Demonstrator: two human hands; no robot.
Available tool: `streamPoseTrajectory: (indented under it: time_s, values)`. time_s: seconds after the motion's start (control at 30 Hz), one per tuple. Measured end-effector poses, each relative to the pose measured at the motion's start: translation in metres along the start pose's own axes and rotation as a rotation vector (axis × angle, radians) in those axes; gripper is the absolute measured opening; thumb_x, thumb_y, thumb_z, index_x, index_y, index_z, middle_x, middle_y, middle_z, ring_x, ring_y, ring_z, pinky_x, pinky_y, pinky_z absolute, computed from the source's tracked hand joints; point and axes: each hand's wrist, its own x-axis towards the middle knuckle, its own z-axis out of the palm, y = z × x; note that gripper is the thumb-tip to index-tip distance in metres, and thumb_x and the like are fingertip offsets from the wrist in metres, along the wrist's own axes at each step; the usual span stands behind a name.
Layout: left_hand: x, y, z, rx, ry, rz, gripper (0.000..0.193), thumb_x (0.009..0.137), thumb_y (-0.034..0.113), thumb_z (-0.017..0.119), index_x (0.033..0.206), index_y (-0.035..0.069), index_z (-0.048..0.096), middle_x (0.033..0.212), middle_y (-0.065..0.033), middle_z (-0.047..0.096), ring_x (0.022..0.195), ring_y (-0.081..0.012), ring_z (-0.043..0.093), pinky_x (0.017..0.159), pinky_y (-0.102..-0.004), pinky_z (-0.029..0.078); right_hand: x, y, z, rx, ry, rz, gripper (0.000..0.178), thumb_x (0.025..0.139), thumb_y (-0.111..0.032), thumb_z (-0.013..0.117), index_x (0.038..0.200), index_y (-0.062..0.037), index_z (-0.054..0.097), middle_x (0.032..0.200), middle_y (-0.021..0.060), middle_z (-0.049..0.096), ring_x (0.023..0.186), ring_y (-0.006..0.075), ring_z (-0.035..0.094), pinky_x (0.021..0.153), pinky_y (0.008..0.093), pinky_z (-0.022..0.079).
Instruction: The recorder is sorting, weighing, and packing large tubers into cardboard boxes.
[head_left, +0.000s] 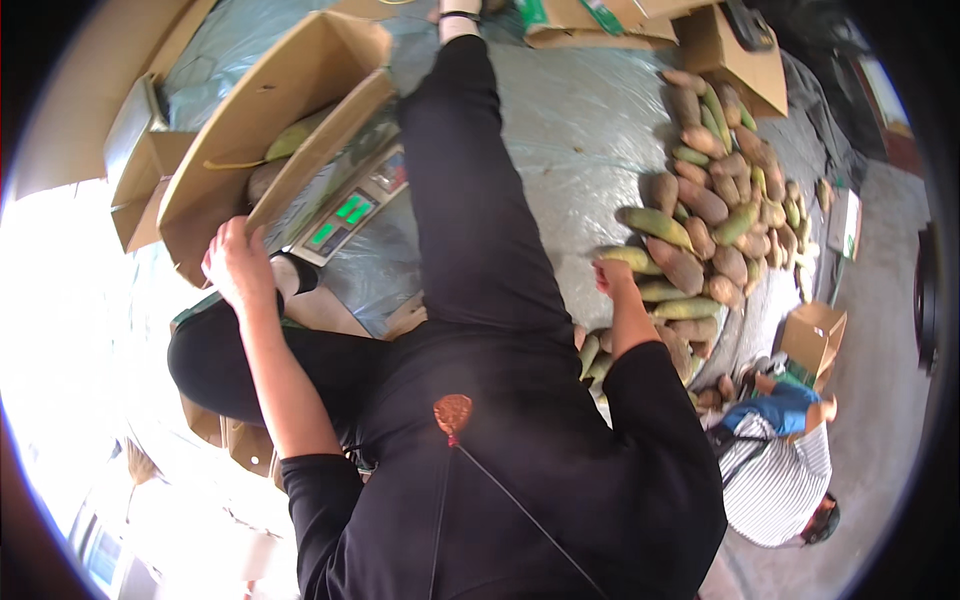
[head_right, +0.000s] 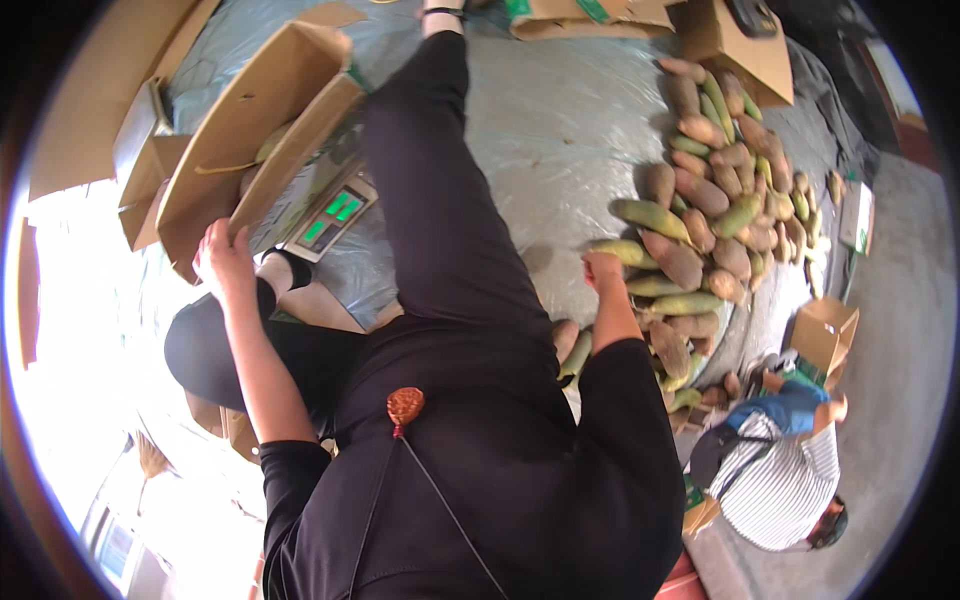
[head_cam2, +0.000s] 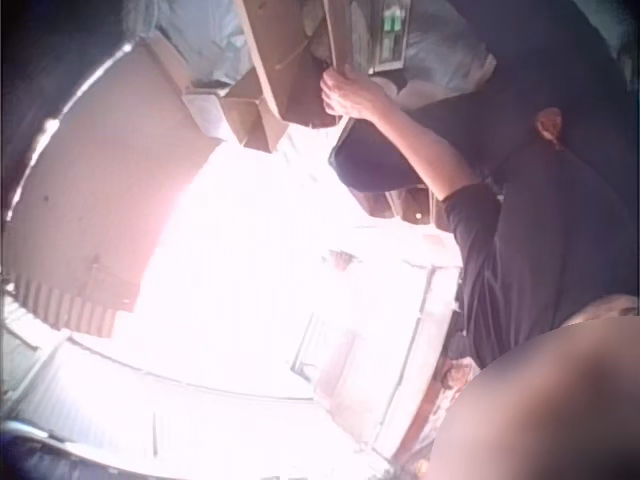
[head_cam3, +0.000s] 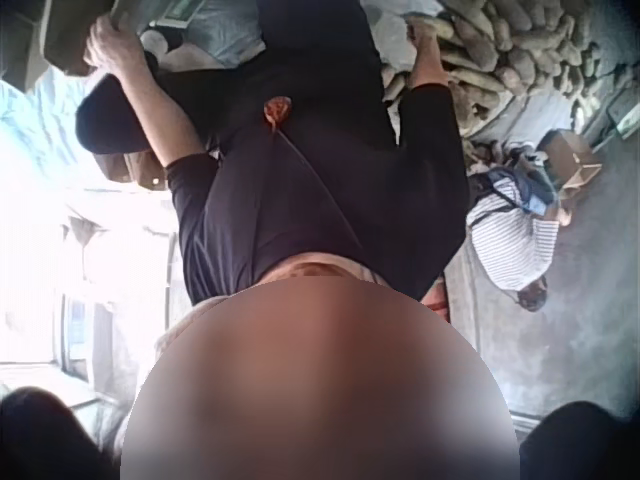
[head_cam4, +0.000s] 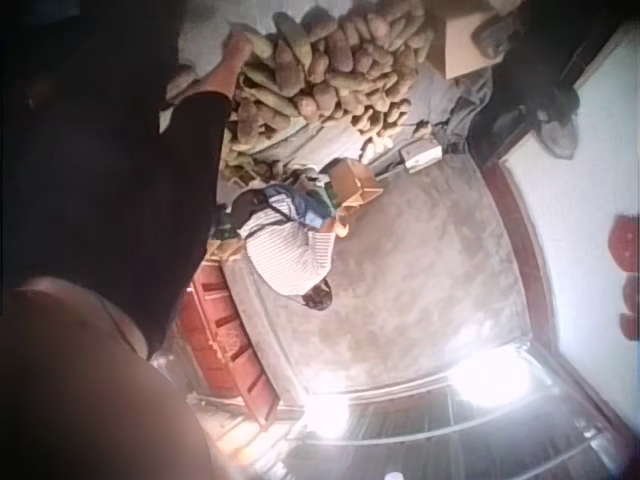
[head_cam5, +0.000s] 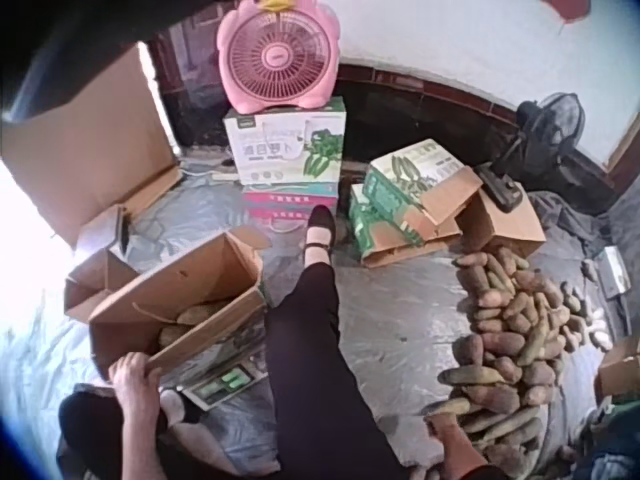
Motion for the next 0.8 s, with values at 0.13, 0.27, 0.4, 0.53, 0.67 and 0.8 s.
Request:
streamPoseTrajectory:
  time_s: [0.13,0.27,0.4,0.53,0.67,0.8]
  values:
    - [-0.006,-0.004,-0.012,-0.008,0.012,-0.049,0.021,0.075,0.015,0.068,0.094,0.01,0.062,0.093,-0.0059,0.063,0.094,-0.0263,0.058,0.087,-0.0411,0.04,-0.053,-0.035,0.004,0.193,0.046,-0.216,0.02,0.079,-0.012,0.065,0.064,-0.0144,0.052,0.053,-0.0041,0.043,0.041,0.0094,0.038,0.039,0.0242,0.033]
    - [-0.006,-0.002,-0.016,-0.032,-0.004,-0.055,0.017,0.076,0.015,0.068,0.091,0.011,0.063,0.089,-0.0048,0.062,0.091,-0.0248,0.058,0.088,-0.0413,0.039,-0.089,-0.068,-0.015,0.369,0.102,-0.381,0.005,0.084,-0.012,0.059,0.082,-0.0088,0.061,0.058,-0.0049,0.042,0.044,0.0079,0.035,0.04,0.0232,0.029]
    - [-0.005,-0.002,-0.015,-0.074,0.021,-0.059,0.018,0.074,0.014,0.068,0.09,0.011,0.063,0.088,-0.0045,0.062,0.09,-0.0242,0.058,0.087,-0.0407,0.039,-0.094,-0.084,-0.054,0.642,0.069,-0.483,0.009,0.087,-0.013,0.055,0.09,-0.0058,0.06,0.059,-0.0048,0.041,0.046,0.0077,0.034,0.041,0.0222,0.028]
    - [-0.004,-0.003,-0.015,-0.103,0.019,-0.039,0.018,0.072,0.013,0.07,0.088,0.011,0.062,0.086,-0.0044,0.061,0.089,-0.0242,0.058,0.085,-0.0402,0.039,-0.141,-0.114,-0.046,0.713,0.042,-0.633,0.017,0.088,-0.013,0.054,0.098,-0.0003,0.06,0.062,-0.0026,0.041,0.05,0.0084,0.036,0.043,0.022,0.027]
    - [-0.005,-0.004,-0.018,-0.106,-0.001,-0.032,0.02,0.074,0.012,0.067,0.093,0.009,0.062,0.087,-0.0054,0.061,0.088,-0.0253,0.058,0.084,-0.0398,0.04,-0.221,-0.16,0.009,0.579,-0.09,-0.851,0.019,0.088,-0.015,0.059,0.098,0.0013,0.059,0.064,-0.003,0.043,0.051,0.007,0.036,0.046,0.0219,0.026]
    - [-0.005,-0.004,-0.016,-0.123,0.011,-0.043,0.015,0.072,0.013,0.07,0.085,0.01,0.061,0.084,-0.0047,0.06,0.088,-0.0242,0.058,0.084,-0.0399,0.039,-0.294,-0.229,0.051,0.461,-0.373,-1.129,0.019,0.089,-0.015,0.058,0.097,0.0018,0.058,0.065,-0.0028,0.044,0.052,0.0054,0.036,0.047,0.021,0.026]
